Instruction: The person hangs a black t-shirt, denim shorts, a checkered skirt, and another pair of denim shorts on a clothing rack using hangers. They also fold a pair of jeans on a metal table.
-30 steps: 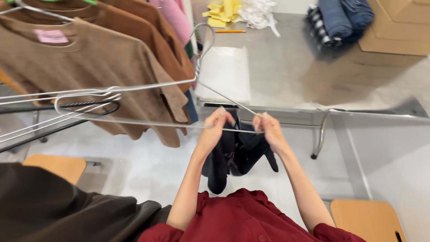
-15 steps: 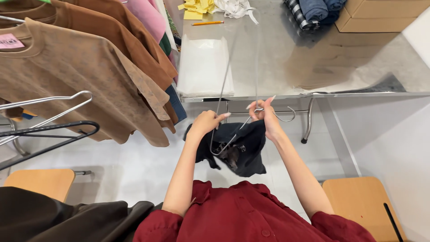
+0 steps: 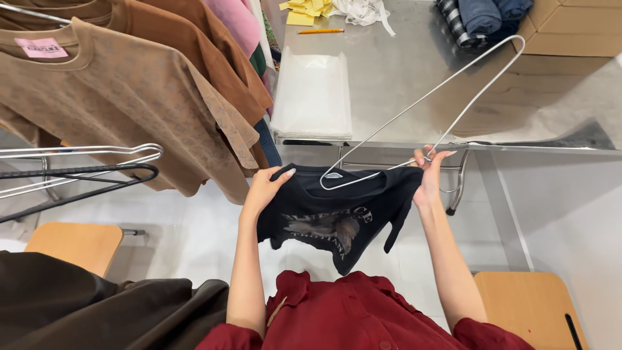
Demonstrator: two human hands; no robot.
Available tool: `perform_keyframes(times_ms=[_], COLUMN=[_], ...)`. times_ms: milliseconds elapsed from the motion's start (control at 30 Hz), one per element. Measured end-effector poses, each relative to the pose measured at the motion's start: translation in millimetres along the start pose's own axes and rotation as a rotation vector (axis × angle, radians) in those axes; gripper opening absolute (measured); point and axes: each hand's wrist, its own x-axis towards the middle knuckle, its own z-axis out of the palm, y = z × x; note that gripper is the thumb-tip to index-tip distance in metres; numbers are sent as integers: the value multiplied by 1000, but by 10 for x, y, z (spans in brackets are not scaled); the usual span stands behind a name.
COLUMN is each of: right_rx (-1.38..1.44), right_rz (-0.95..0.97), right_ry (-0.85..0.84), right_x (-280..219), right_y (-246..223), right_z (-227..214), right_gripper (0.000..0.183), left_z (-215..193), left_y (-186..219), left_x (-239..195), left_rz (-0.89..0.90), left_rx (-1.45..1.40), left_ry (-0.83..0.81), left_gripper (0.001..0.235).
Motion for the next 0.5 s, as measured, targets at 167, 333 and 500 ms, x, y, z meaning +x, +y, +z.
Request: perform_keyframes(times_ms=[167, 333, 500], right_rx=[-138, -943, -635], right_rz=[77, -14, 115], right_ry=[-46, -376, -318], right_x=[-5, -119, -113], right_y=[186, 181, 266], right_z=[93, 334, 270], right_gripper=[56, 62, 69], left_z=[-80, -43, -205], left_y=[226, -3, 66], left_x=[-273, -120, -153], left_rz=[22, 81, 101], left_rx=[-119, -183, -149], left_ry=[67, 151, 285], left_gripper=[29, 25, 22])
